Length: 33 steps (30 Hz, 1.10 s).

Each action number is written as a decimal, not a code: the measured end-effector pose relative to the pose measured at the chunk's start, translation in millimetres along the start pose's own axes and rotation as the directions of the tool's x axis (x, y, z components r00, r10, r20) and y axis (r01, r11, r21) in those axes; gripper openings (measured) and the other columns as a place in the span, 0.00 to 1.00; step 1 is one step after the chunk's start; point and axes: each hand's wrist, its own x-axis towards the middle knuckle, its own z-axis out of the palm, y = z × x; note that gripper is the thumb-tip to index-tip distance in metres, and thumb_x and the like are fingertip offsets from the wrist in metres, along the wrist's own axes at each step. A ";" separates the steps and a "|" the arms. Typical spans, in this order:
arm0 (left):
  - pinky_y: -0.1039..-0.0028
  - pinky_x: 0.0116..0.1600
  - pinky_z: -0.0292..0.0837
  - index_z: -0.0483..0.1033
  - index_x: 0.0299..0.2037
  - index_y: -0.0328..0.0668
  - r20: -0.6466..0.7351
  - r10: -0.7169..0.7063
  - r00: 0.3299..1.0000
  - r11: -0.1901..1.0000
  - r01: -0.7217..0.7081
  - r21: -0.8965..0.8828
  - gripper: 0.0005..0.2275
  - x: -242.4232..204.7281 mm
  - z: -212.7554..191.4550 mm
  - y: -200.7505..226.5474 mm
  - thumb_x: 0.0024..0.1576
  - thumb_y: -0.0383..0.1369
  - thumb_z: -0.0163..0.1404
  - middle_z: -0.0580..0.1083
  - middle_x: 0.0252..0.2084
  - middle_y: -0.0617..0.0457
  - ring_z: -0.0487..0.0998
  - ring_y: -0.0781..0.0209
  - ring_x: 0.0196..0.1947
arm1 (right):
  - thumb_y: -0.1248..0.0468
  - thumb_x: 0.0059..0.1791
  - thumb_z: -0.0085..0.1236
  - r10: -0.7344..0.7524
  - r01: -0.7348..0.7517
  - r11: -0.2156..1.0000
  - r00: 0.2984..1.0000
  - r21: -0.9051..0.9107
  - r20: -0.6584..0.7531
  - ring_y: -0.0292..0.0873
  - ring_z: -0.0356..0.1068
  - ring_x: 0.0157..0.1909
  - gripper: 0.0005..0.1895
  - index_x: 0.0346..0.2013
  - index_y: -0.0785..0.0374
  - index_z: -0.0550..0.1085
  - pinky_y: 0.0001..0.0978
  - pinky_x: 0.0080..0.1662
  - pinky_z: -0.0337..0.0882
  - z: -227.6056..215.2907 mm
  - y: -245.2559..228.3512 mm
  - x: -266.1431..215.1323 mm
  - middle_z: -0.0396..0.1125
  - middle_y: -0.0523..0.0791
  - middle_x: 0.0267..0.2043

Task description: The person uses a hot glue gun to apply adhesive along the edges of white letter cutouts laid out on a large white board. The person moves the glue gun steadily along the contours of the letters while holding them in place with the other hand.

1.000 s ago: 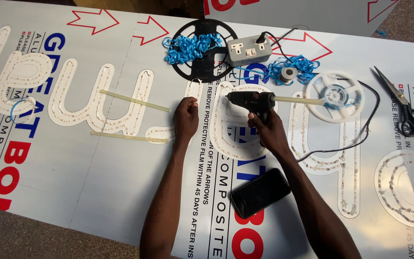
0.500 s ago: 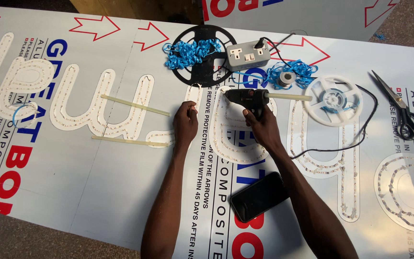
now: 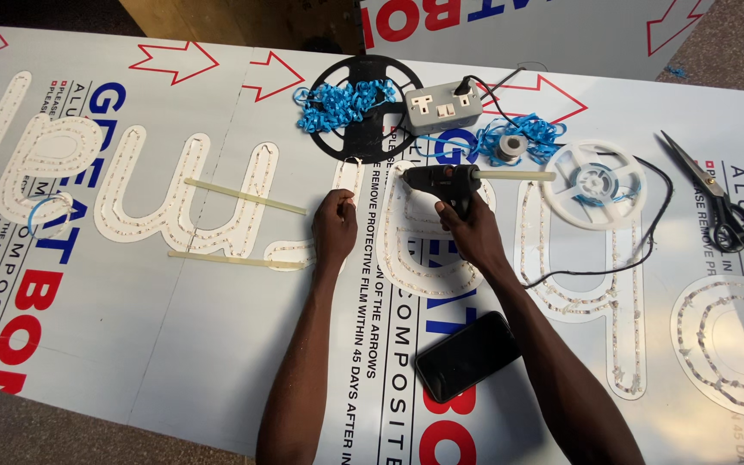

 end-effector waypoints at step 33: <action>0.67 0.39 0.79 0.81 0.52 0.40 -0.265 0.171 0.949 0.944 -0.234 -0.231 0.07 -49.2 -28.8 7.8 0.66 0.26 0.62 0.85 0.40 0.43 0.86 0.52 0.35 | 0.56 0.59 0.69 -0.008 0.029 0.933 0.998 0.358 -0.060 0.53 0.77 0.49 0.25 0.61 0.74 0.76 0.49 0.50 0.85 -89.2 -26.1 -139.8 0.73 0.55 0.48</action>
